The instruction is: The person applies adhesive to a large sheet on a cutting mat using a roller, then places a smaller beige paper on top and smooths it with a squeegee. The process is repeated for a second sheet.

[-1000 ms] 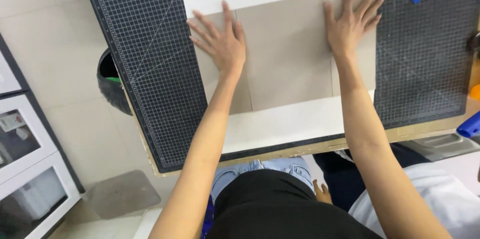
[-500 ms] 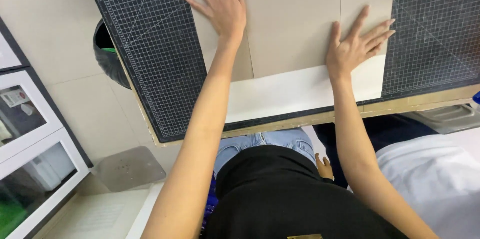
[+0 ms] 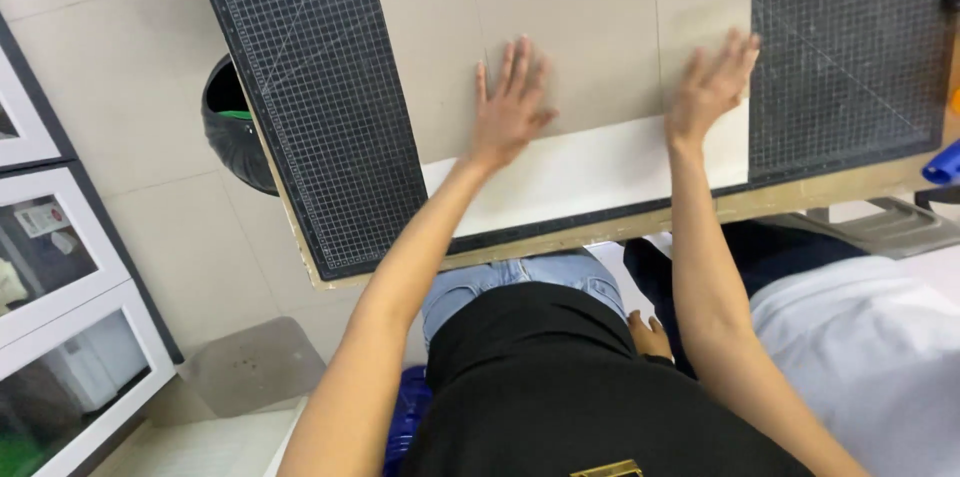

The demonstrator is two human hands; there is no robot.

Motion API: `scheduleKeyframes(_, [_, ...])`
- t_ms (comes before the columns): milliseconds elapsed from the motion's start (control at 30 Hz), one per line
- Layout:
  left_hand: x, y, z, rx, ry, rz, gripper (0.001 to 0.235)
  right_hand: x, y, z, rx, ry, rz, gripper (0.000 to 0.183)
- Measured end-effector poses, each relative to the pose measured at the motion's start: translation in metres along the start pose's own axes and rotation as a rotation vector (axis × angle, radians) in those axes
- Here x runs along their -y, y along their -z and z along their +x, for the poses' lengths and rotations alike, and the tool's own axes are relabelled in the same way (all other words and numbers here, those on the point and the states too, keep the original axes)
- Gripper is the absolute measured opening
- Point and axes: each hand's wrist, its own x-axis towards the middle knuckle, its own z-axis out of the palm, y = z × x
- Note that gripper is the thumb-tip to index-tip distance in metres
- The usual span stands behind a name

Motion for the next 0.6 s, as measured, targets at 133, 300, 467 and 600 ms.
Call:
scheduleKeyframes(133, [0.036, 0.032, -0.051, -0.217, 0.035, -0.421, 0.055, -0.095, 0.059, -0.012, -0.058, -0.370, -0.010, 0.029])
scheduleKeyframes(300, [0.067, 0.074, -0.119, 0.050, 0.013, 0.008, 0.050, -0.127, 0.087, -0.037, 0.292, -0.498, 0.102, 0.045])
scheduleKeyframes(467, [0.084, 0.083, -0.128, 0.194, -0.019, 0.174, 0.053, -0.162, 0.052, -0.039, 0.425, -0.496, 0.075, 0.052])
scheduleKeyframes(600, [0.105, 0.093, -0.123, 0.214, -0.185, 0.211, 0.089, -0.045, 0.152, -0.045, 0.458, -0.489, 0.307, 0.053])
